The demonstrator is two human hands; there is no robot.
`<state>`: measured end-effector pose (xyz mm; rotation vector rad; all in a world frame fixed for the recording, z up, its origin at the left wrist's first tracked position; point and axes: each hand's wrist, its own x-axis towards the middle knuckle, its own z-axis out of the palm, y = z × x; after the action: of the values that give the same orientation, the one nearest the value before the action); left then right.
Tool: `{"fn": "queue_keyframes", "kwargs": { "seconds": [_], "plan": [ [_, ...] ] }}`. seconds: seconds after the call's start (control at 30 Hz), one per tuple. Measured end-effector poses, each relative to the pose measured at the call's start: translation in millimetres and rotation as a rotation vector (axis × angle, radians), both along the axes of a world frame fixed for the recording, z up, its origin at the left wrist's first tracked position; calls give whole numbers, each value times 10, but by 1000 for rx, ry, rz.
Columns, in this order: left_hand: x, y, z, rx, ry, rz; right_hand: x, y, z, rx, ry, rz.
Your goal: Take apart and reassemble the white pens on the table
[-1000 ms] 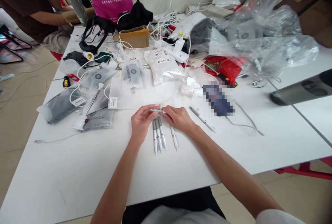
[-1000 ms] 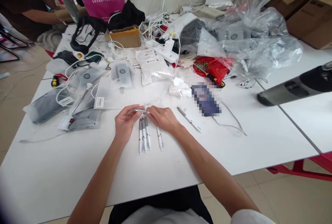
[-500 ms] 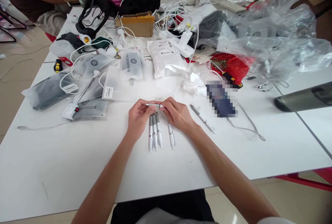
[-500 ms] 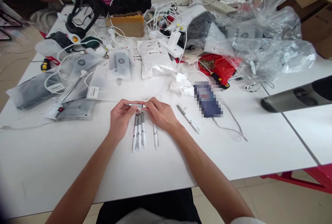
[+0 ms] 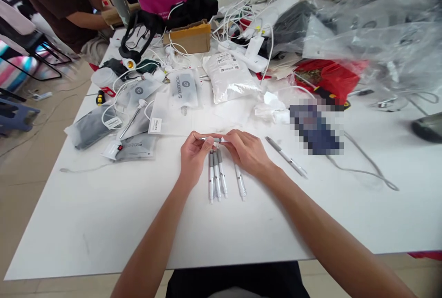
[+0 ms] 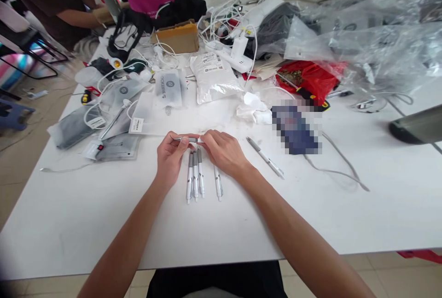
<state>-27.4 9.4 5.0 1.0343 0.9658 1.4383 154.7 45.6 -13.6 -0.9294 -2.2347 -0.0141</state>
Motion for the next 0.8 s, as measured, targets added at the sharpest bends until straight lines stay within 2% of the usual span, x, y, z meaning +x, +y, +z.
{"fn": "queue_keyframes", "kwargs": {
  "seconds": [0.17, 0.3, 0.67, 0.8],
  "plan": [
    [0, 3, -15, 4, 30, 37, -12, -23, -1, -26, 33, -25],
    [-1, 15, -30, -3, 22, 76, -22, -19, 33, 16, -5, -27],
    [-3, 17, 3, -39, 4, 54, -21, -27, 22, -1, 4, -24],
    [-9, 34, -5, -32, -12, 50, -13, -16, -36, -10, 28, -16]
  ]
}}
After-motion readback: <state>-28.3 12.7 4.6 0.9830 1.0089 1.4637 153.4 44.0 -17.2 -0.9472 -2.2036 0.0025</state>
